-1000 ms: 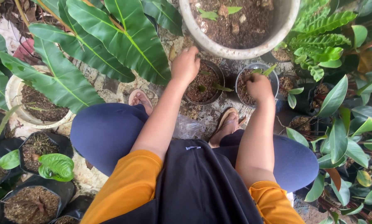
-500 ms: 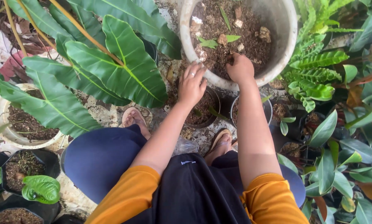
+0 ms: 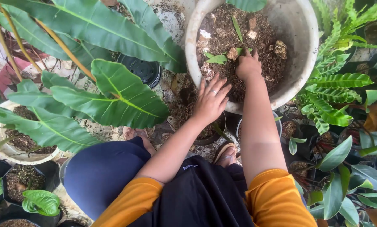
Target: A person is adjusting the soil level in a small plant pot by adding soil and a white substrate, then pressing it down around the plant.
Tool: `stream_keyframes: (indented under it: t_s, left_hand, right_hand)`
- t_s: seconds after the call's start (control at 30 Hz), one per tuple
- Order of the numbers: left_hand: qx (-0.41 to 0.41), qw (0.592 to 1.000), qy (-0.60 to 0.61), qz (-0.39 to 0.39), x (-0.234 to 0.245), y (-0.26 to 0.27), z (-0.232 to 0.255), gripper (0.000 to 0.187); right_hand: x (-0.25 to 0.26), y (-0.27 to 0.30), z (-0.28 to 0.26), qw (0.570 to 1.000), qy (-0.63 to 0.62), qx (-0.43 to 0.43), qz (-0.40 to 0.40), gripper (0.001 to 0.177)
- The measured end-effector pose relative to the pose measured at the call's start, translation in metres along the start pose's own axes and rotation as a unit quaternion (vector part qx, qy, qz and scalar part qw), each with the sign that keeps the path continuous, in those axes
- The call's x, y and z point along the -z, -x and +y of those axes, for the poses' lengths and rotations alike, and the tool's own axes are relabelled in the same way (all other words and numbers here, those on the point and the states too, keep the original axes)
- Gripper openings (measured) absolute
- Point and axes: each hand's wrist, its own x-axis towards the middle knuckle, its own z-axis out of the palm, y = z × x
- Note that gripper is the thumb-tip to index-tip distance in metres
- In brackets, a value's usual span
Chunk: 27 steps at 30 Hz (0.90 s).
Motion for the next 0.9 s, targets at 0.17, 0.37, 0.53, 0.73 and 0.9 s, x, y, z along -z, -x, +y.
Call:
stream_keyframes:
  t_s: [0.17, 0.37, 0.53, 0.73, 0.9]
  left_hand:
    - [0.007, 1.000, -0.014, -0.016, -0.014, -0.003, -0.004, 0.037]
    - [0.021, 0.999, -0.013, -0.042, -0.010, -0.005, -0.002, 0.035]
    - [0.021, 0.998, -0.014, -0.058, -0.009, -0.004, -0.004, 0.033]
    - [0.010, 0.997, 0.057, -0.051, -0.010, -0.003, -0.007, 0.032]
    - [0.031, 0.970, 0.235, 0.050, 0.001, 0.005, 0.003, 0.033]
  right_hand:
    - [0.019, 0.007, -0.005, 0.999, 0.020, 0.038, -0.006, 0.044]
    - [-0.022, -0.019, 0.028, 0.997, 0.025, 0.047, 0.048, 0.038]
    - [0.037, 0.069, 0.025, 0.979, -0.128, 0.010, 0.159, 0.019]
    - [0.069, 0.153, 0.034, 0.890, -0.390, 0.050, 0.230, 0.032]
    - [0.091, 0.226, 0.030, 0.864, -0.451, 0.103, 0.198, 0.041]
